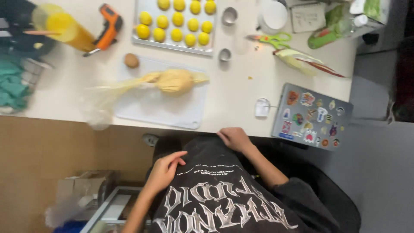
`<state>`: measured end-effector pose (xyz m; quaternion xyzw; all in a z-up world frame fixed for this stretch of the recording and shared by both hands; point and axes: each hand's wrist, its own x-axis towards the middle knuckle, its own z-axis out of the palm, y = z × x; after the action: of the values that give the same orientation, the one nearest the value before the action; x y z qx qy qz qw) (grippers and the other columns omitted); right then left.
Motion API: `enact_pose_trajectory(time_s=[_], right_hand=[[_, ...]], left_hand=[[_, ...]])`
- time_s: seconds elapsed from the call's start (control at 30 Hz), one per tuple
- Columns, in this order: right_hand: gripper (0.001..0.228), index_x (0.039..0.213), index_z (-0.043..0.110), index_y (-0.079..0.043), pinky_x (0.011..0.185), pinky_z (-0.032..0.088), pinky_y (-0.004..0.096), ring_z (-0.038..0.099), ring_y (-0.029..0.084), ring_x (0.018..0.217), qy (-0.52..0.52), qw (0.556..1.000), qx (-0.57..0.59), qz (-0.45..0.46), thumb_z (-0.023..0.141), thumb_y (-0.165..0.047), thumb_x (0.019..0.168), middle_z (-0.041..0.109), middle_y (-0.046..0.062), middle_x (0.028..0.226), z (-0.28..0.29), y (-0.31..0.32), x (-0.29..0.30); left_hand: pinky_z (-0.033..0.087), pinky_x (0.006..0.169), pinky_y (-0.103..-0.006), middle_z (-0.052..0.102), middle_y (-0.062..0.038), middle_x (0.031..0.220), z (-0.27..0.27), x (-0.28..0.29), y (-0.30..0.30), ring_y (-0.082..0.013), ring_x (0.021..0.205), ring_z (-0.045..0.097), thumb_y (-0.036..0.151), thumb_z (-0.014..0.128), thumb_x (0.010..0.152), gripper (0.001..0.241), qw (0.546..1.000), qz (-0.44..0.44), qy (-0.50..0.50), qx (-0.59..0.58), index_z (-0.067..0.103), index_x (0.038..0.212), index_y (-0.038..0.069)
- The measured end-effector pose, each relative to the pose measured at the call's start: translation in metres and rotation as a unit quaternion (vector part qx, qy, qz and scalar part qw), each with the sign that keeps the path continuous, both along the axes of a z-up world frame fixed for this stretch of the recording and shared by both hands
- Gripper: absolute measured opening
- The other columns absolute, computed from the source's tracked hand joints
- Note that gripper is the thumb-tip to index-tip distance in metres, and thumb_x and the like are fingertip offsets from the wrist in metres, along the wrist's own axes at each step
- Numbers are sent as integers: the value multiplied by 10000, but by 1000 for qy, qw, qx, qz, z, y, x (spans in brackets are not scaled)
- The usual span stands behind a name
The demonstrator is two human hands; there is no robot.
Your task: Checking the temperature of a yellow mixture, cleaning hands, and arranging cookie shells on a baking tray.
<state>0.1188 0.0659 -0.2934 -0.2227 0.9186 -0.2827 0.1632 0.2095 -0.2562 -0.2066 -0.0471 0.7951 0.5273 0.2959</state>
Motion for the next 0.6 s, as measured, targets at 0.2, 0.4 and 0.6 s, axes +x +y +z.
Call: enact_pose_trajectory(time_s=[0.2,0.4,0.6], right_hand=[[373,1196,692,-106,727,567,449,702,346,850,0,984,-114,135,598,-62,838,733,135,1038,4,-194,-1],[354,1180,669,-102,693,551,459,700,339,871,-15,936,-57,346,640,-99,827,661,103,998,14,-347,8],[207,1078,663,-69,708,554,460,693,345,870,-37,875,-36,481,660,-167,896,662,121,975,-2,-470,18]], left_hand=[[555,888,-334,793,-107,1078,-20,46,-101,-229,1027,753,31,629,941,316,983,141,102,56,685,1252,36],[550,913,-336,724,-131,1151,12,74,-219,-233,1033,731,-32,563,901,333,930,291,223,10,661,1218,-5],[578,914,-331,763,-108,997,88,222,-317,-195,943,741,31,665,937,159,890,353,281,59,703,1088,-2]])
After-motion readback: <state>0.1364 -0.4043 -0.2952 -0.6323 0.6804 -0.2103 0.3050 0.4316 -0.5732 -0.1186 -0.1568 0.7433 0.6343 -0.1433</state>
